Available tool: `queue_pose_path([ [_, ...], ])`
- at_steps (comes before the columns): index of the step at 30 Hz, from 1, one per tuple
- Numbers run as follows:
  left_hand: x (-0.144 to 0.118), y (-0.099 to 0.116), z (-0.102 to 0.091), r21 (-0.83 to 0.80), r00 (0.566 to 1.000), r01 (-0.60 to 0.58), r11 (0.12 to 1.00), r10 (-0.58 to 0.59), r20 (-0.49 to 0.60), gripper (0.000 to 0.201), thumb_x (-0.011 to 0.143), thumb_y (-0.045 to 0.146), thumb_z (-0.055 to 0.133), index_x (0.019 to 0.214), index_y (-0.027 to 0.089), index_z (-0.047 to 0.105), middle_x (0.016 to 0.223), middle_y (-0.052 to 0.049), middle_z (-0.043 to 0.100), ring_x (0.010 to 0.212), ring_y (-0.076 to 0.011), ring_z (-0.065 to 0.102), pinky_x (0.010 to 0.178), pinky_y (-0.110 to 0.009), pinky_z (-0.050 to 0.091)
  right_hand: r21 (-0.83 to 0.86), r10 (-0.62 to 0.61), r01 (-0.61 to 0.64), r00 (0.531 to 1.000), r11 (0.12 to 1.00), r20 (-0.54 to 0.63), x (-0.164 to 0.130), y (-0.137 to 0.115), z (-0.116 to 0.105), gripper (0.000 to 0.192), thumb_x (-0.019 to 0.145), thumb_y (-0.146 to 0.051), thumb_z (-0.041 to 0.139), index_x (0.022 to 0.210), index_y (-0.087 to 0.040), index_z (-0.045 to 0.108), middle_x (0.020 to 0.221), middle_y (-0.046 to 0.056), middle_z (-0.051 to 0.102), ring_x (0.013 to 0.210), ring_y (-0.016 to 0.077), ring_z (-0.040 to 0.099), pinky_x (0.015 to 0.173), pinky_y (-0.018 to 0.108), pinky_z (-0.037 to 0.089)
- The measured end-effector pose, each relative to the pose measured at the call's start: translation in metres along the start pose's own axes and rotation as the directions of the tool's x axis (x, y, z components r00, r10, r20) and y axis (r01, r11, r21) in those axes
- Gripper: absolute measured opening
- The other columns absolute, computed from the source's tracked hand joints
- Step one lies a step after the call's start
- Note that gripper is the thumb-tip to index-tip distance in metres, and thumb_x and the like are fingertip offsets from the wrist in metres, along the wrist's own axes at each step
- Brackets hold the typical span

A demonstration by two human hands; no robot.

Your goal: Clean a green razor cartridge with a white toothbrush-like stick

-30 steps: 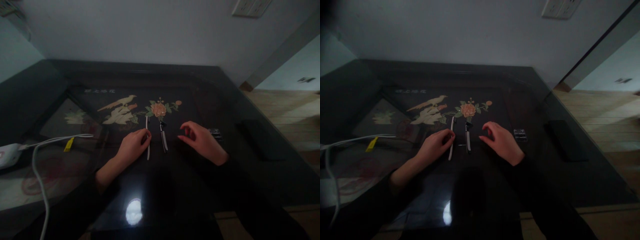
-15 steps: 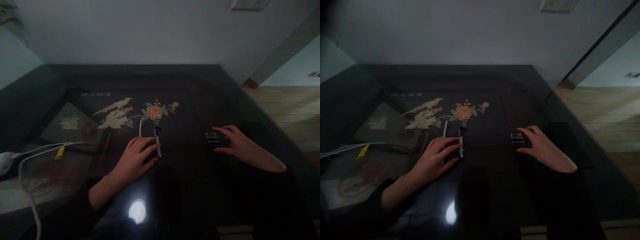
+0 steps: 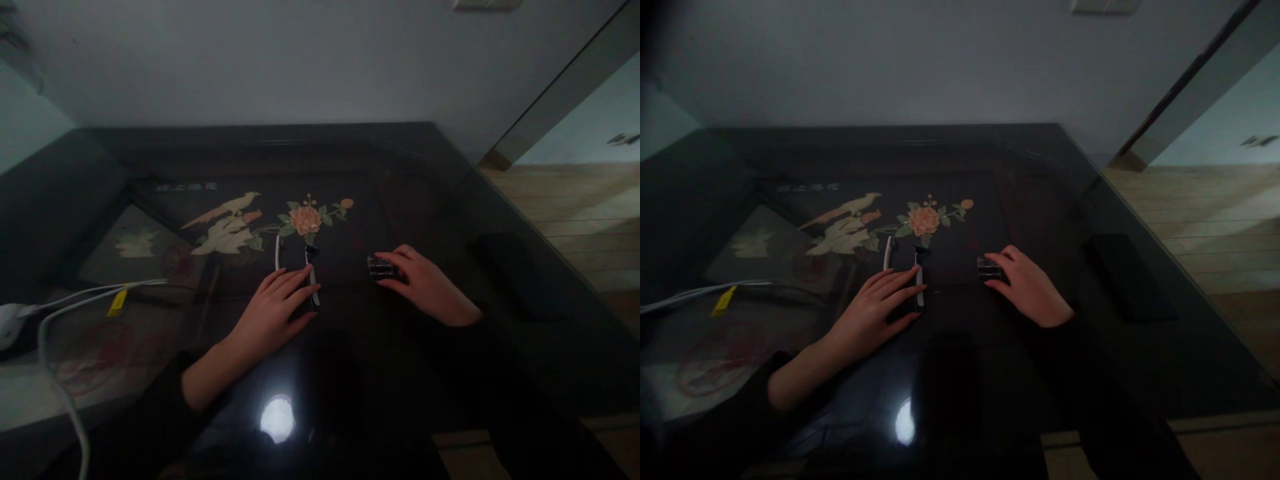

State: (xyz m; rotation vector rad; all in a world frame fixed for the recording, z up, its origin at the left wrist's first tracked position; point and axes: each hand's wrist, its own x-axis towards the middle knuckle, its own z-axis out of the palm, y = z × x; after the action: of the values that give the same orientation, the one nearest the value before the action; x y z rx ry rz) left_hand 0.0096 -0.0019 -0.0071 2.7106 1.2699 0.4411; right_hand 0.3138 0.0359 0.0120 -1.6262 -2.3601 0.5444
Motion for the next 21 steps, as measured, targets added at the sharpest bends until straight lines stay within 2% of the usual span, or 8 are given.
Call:
queue_pose_path([
  [3, 0.0, -0.001, 0.0, 0.004, 1.0, -0.006, 1.0, 0.006, 0.004, 0.039, 0.091, 0.031, 0.061, 0.128, 0.02, 0.061, 0.147, -0.014, 0.052, 0.131, -0.0273, 0.054, 0.112, -0.051, 0.04, 0.015, -0.065, 0.065, 0.998, 0.998, -0.02, 0.004, -0.017, 0.012, 0.044, 0.09, -0.027, 0.061, 0.132, -0.016, 0.058, 0.119, 0.012, 0.057, 0.109, 0.0258, 0.06, 0.101, 0.042, 0.047],
  [8, -0.001, 0.0, 0.001, -0.006, 1.0, 0.013, 1.0, -0.013, -0.005, 0.039, 0.09, 0.034, 0.062, 0.127, 0.02, 0.062, 0.147, -0.014, 0.052, 0.13, -0.0288, 0.055, 0.111, -0.052, 0.04, 0.007, -0.12, 0.121, 0.99, 0.993, -0.079, 0.011, -0.032, 0.027, 0.045, 0.091, -0.027, 0.061, 0.134, -0.016, 0.057, 0.116, 0.013, 0.059, 0.11, 0.0276, 0.059, 0.1, 0.045, 0.048],
  [14, 0.0, 0.002, 0.0, -0.013, 1.0, 0.02, 1.0, -0.02, -0.011, 0.038, 0.09, 0.029, 0.06, 0.126, 0.017, 0.062, 0.147, -0.016, 0.051, 0.128, -0.0288, 0.057, 0.11, -0.052, 0.041, 0.021, -0.122, 0.125, 0.988, 0.992, -0.092, 0.013, -0.035, 0.028, 0.044, 0.091, -0.025, 0.061, 0.134, -0.014, 0.058, 0.115, 0.014, 0.06, 0.11, 0.0282, 0.058, 0.099, 0.046, 0.048],
  [21, 0.0, -0.001, 0.0, -0.028, 1.0, 0.011, 1.0, -0.01, 0.007, 0.041, 0.091, 0.029, 0.059, 0.13, 0.018, 0.059, 0.148, -0.015, 0.05, 0.132, -0.0285, 0.053, 0.113, -0.052, 0.039, 0.04, -0.144, 0.15, 0.982, 0.988, -0.126, 0.015, -0.029, 0.034, 0.046, 0.089, -0.024, 0.063, 0.133, -0.011, 0.059, 0.114, 0.015, 0.06, 0.108, 0.0296, 0.059, 0.098, 0.047, 0.049],
])
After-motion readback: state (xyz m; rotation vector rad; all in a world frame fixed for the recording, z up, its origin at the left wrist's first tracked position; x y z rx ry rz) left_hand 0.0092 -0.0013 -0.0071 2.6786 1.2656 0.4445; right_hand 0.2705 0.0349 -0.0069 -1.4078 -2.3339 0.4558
